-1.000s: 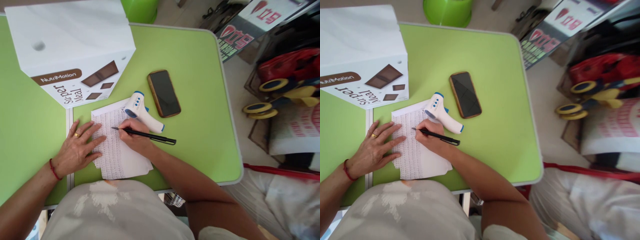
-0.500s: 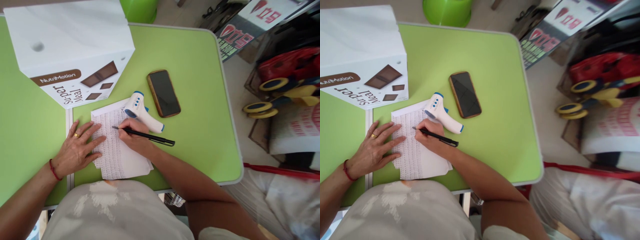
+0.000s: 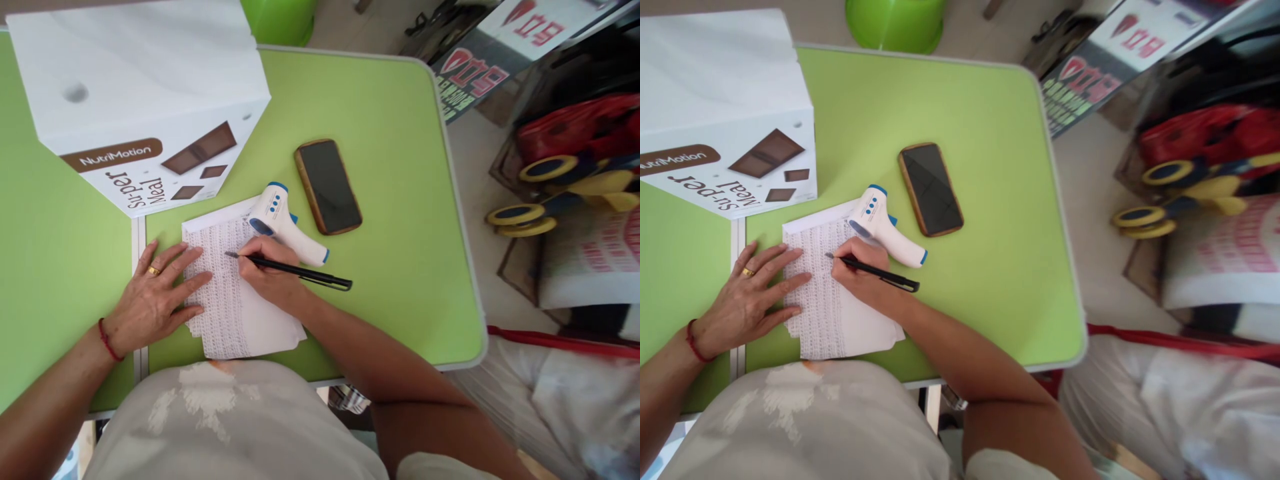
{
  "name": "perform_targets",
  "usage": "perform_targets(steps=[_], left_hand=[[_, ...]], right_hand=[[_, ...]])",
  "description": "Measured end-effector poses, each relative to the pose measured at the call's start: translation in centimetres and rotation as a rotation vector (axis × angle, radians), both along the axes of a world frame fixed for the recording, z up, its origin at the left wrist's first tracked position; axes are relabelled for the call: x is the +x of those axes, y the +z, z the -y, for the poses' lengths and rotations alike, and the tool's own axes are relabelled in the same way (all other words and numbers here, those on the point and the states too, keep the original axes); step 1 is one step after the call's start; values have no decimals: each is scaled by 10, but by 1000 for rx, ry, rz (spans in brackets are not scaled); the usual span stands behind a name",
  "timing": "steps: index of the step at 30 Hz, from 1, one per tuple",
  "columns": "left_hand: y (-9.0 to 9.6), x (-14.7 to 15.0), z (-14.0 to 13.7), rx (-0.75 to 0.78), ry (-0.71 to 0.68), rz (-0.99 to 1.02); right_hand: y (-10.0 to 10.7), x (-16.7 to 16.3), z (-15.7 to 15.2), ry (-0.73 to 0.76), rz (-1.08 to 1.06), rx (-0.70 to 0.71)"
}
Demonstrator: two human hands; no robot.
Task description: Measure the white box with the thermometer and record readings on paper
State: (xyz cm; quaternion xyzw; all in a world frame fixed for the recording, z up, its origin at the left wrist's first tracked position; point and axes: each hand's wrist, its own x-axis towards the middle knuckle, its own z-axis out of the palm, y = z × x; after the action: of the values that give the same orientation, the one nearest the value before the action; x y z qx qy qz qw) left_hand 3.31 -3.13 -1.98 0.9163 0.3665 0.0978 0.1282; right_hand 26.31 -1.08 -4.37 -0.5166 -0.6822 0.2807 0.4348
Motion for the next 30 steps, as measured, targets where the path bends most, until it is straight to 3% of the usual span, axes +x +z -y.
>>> perform_targets(steps=[30], left_hand=[[-3,-1,0,25,-9,1]], right_hand=[[4,4,-1,44,-14,-12]])
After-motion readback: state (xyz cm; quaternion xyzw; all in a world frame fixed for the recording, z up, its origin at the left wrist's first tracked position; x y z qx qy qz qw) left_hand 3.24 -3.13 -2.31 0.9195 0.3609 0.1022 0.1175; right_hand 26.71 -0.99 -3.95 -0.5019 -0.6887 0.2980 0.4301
